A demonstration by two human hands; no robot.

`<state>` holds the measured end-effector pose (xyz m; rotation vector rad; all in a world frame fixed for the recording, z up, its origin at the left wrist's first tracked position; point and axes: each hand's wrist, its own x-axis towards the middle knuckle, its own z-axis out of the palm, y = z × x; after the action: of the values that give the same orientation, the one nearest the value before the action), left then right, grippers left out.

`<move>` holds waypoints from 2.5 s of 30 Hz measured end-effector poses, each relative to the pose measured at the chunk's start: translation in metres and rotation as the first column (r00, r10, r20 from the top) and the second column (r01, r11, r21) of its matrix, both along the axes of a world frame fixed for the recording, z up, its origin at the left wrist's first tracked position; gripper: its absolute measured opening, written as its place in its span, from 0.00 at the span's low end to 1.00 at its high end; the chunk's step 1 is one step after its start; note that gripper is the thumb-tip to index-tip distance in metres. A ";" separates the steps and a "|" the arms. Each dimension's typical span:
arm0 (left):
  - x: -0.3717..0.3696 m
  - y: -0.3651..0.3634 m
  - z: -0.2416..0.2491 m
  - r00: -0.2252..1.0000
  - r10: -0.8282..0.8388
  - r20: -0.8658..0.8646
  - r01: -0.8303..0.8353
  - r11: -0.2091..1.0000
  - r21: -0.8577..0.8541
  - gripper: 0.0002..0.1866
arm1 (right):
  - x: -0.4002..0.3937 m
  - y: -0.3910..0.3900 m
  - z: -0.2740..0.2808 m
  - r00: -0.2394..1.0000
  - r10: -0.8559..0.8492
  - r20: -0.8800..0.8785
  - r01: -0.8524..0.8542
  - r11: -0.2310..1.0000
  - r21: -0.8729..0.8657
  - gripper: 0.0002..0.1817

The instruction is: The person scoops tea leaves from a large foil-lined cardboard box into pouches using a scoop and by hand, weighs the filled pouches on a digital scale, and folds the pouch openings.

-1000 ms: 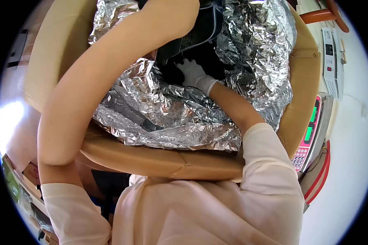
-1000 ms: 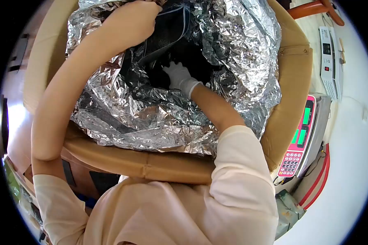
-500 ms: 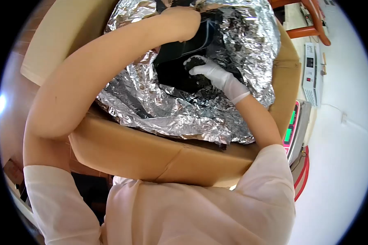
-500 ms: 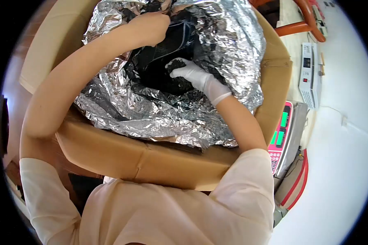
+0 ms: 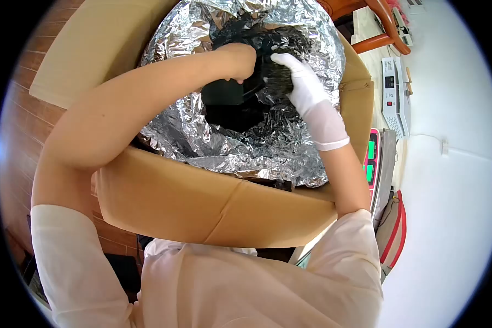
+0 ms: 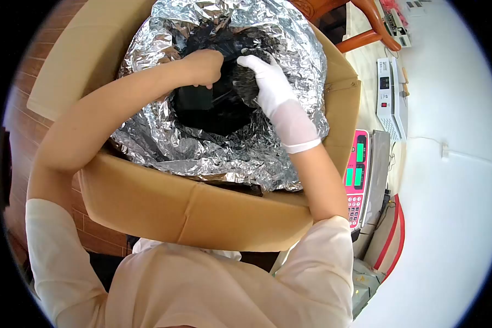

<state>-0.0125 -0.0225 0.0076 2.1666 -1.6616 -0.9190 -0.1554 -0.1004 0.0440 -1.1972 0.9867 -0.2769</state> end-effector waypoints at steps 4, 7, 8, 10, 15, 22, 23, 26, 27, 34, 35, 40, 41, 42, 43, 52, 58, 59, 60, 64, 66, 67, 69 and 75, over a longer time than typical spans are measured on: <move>0.003 -0.001 0.003 0.979 0.093 -0.180 -0.086 0.995 0.048 0.11 | 0.008 0.027 0.004 0.994 -0.060 -0.087 0.037 0.969 -0.246 0.39; 0.003 -0.002 0.006 0.972 0.115 -0.204 -0.109 0.993 0.043 0.11 | 0.002 0.010 -0.004 0.980 0.175 -0.093 -0.194 0.943 -0.269 0.30; 0.003 -0.001 0.007 0.971 0.132 -0.201 -0.125 0.991 0.047 0.11 | 0.000 0.010 -0.006 0.977 0.203 -0.061 -0.212 0.925 -0.316 0.19; 0.005 -0.001 0.008 0.968 0.149 -0.201 -0.140 0.989 0.056 0.10 | -0.005 0.008 -0.006 0.979 0.195 -0.063 -0.203 0.881 -0.428 0.16; 0.025 -0.001 0.013 0.983 0.153 -0.102 -0.169 0.971 -0.170 0.08 | -0.021 -0.006 -0.010 0.921 0.165 -0.353 -0.354 0.731 -0.583 0.17; 0.026 0.003 0.022 0.964 0.101 0.245 -0.011 0.940 -0.342 0.10 | -0.009 -0.030 -0.150 0.040 0.138 -0.990 -0.995 0.091 -0.028 0.23; 0.025 0.004 0.020 0.963 0.107 0.247 -0.010 0.931 -0.365 0.09 | -0.012 -0.039 -0.182 0.029 0.170 -0.985 -0.989 0.145 -0.004 0.31; 0.021 0.001 0.023 0.967 0.119 0.226 -0.035 0.938 -0.345 0.09 | -0.030 -0.032 -0.220 -0.007 0.143 -0.990 -0.986 0.165 0.031 0.50; 0.020 0.006 0.026 0.972 0.135 0.194 -0.066 0.943 -0.326 0.08 | -0.041 -0.032 -0.236 -0.033 0.125 -0.992 -0.987 0.153 0.052 0.53; 0.020 0.012 0.029 0.978 0.054 0.201 0.028 0.923 -0.383 0.09 | -0.041 -0.012 -0.250 -0.033 0.335 -0.942 -0.956 0.264 0.127 0.61; 0.018 0.012 0.029 0.969 0.039 0.244 0.061 0.919 -0.389 0.09 | -0.042 -0.011 -0.256 -0.030 0.357 -0.934 -0.952 0.275 0.136 0.61; 0.016 0.011 0.040 0.779 -0.239 0.580 0.453 0.853 -0.257 0.09 | -0.042 -0.017 -0.298 0.670 0.370 -0.644 -0.472 0.882 0.015 0.66; 0.018 0.010 0.041 0.834 -0.237 0.498 0.395 0.887 -0.240 0.10 | -0.040 -0.017 -0.295 0.825 0.364 -0.433 -0.332 0.931 0.150 0.67; 0.017 0.012 0.045 0.903 -0.169 0.395 0.281 0.928 -0.245 0.09 | -0.035 -0.013 -0.274 0.854 0.353 -0.381 -0.304 0.935 0.185 0.63; 0.016 0.013 0.049 0.954 -0.083 0.287 0.158 0.956 -0.247 0.09 | -0.030 -0.012 -0.267 0.859 0.344 -0.379 -0.294 0.938 0.186 0.63; 0.014 0.012 0.061 0.997 0.060 0.049 -0.046 0.967 -0.250 0.09 | -0.005 0.027 -0.242 0.346 0.327 -0.879 -0.921 -0.058 -0.384 0.62; 0.016 0.020 0.057 0.995 0.020 0.096 0.008 0.958 -0.287 0.09 | 0.006 -0.008 -0.269 0.199 0.239 -0.950 -0.967 -0.112 -0.231 0.63; 0.015 0.021 0.056 0.994 0.017 0.108 0.019 0.946 -0.322 0.09 | 0.002 -0.010 -0.268 0.201 0.241 -0.950 -0.965 -0.116 -0.234 0.63; 0.015 0.022 0.055 0.993 0.017 0.116 0.024 0.940 -0.341 0.08 | -0.003 -0.009 -0.267 0.200 0.307 -0.930 -0.971 -0.062 -0.229 0.62; 0.023 0.008 0.047 0.975 0.030 0.221 0.049 0.937 -0.346 0.08 | -0.012 0.004 -0.261 0.191 0.424 -0.885 -0.981 0.059 -0.184 0.53; 0.023 0.003 0.039 0.973 0.063 0.221 0.026 0.925 -0.380 0.08 | -0.010 0.010 -0.251 0.198 0.458 -0.867 -0.978 0.152 -0.143 0.43; 0.024 0.004 0.034 0.972 0.095 0.214 0.000 0.913 -0.407 0.08 | -0.010 0.009 -0.254 0.196 0.458 -0.867 -0.979 0.145 -0.145 0.43; 0.027 0.008 0.029 0.857 -0.156 0.491 0.340 0.887 -0.312 0.09 | -0.019 0.008 -0.260 0.303 0.550 -0.778 -0.948 0.258 -0.187 0.41; 0.022 -0.001 0.016 0.901 -0.099 0.422 0.194 0.963 -0.188 0.10 | -0.030 -0.005 -0.214 0.634 0.635 -0.442 -0.664 0.740 0.112 0.39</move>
<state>0.0099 -0.0237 0.0236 2.2009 -2.0287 -0.2876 -0.1857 -0.1054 -0.1698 -1.6402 0.8652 0.5945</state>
